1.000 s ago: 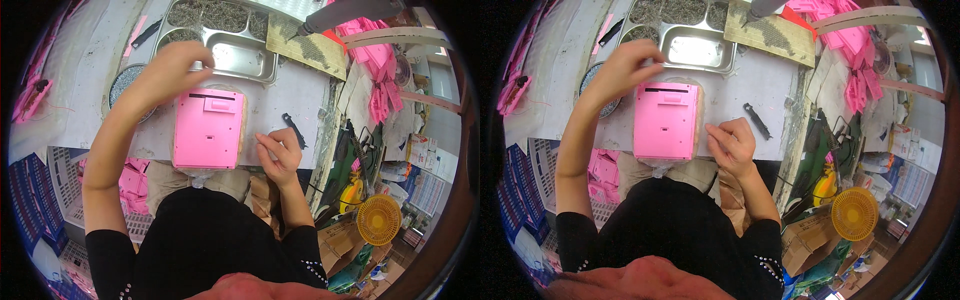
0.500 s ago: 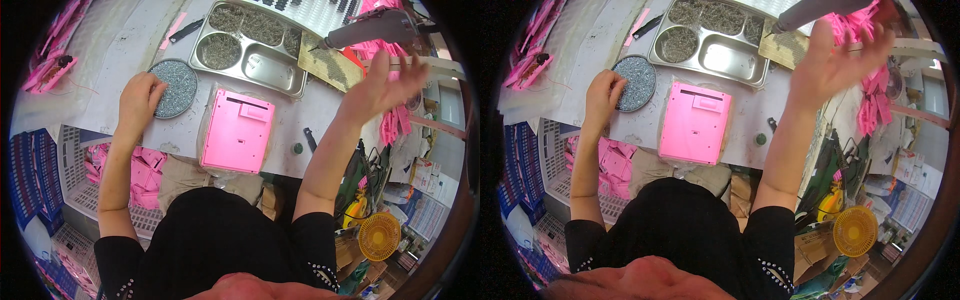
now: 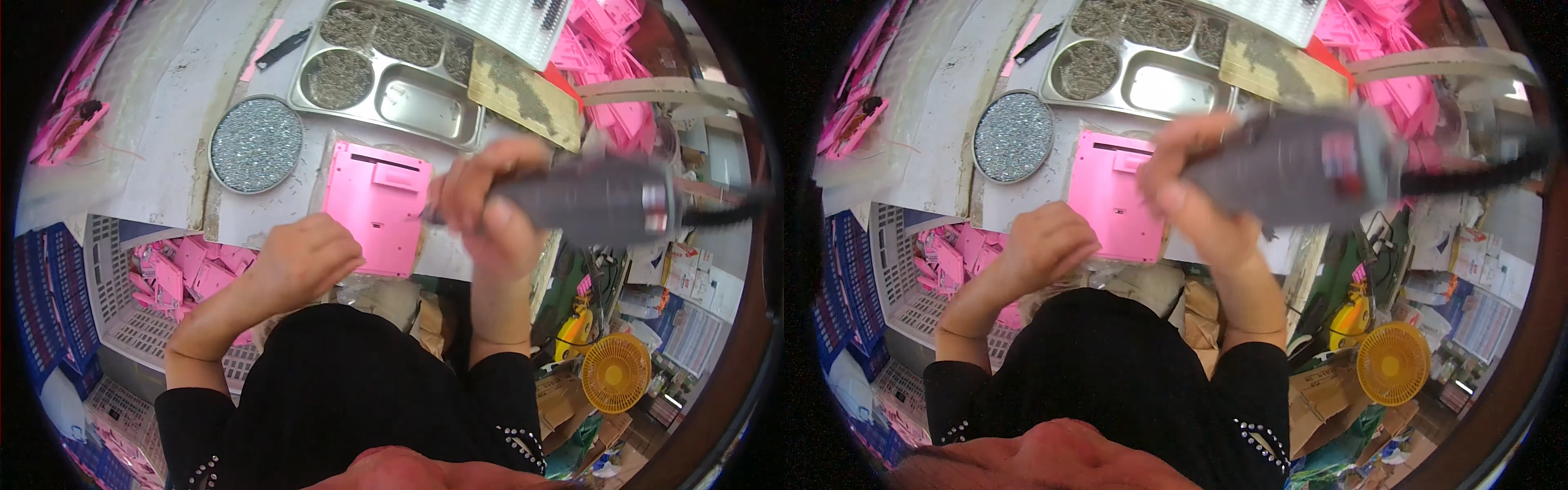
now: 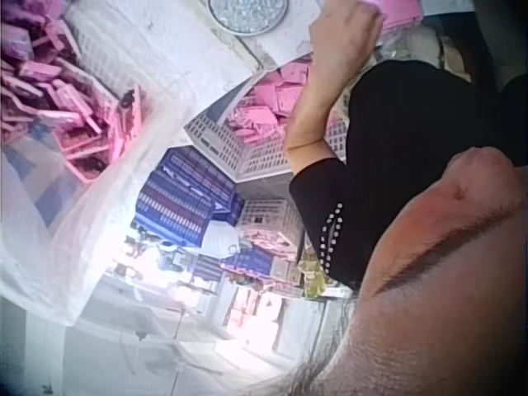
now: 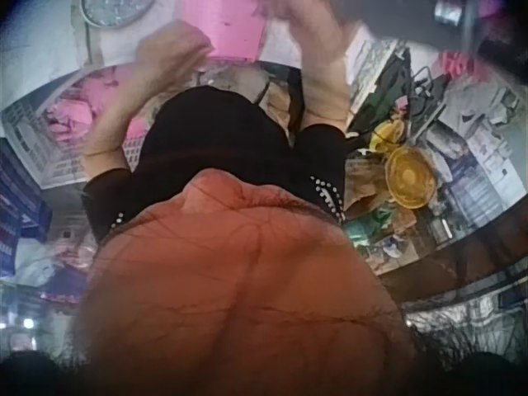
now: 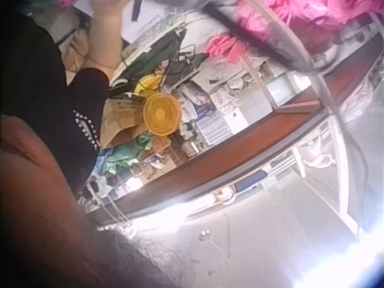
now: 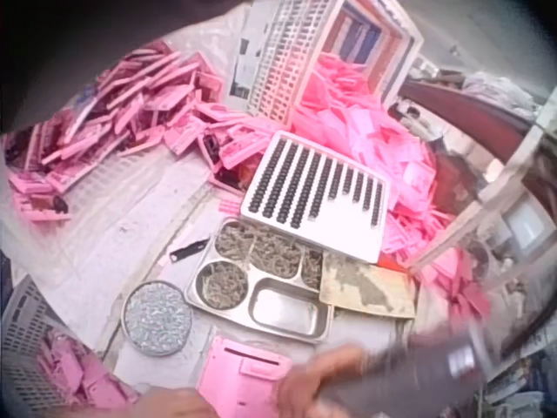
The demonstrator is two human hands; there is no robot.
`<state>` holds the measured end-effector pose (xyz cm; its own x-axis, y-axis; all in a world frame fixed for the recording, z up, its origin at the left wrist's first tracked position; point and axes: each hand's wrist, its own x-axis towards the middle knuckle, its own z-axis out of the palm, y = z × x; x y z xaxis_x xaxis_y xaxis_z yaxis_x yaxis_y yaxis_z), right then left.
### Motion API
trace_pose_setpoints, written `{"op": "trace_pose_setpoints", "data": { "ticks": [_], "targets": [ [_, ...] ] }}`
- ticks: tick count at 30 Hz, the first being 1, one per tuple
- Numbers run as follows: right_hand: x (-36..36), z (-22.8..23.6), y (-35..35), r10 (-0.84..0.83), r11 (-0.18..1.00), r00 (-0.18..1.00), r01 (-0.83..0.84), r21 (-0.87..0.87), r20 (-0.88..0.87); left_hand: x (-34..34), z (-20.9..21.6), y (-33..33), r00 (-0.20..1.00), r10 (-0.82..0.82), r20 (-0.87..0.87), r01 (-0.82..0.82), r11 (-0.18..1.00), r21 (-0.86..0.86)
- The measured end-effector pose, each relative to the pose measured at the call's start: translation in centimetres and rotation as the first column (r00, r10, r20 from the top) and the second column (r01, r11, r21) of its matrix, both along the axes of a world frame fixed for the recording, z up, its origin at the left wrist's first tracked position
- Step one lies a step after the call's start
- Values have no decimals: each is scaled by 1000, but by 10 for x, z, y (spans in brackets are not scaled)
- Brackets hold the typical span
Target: Assembling internal components into pink plastic toy casings using a soldering iron and an electric screwdriver.
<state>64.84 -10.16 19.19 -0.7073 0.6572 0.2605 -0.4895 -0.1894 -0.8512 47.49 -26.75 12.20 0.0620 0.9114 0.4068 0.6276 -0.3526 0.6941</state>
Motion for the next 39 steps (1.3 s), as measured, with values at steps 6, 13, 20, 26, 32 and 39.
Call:
{"op": "trace_pose_setpoints", "data": {
  "ticks": [6,13,20,26,32,39],
  "targets": [
    [35,11,-37,111,994,970,-112,9,-217,29,-15,4,973,-69,220,52,995,84],
    [43,12,-35,215,975,930,-187,122,-297,45,-24,-2,867,-60,495,46,998,40],
    [37,12,-36,192,978,934,-156,140,-302,41,-26,-3,838,-100,537,80,995,60],
    [32,14,-40,161,982,948,-124,145,-274,42,-30,-5,817,-87,570,69,996,54],
    [36,12,-39,186,981,933,-160,108,-309,41,-31,-6,816,-103,569,81,995,65],
    [33,11,-43,155,987,936,-132,92,-317,39,-30,-3,836,-120,535,80,992,98]
  ]
}}
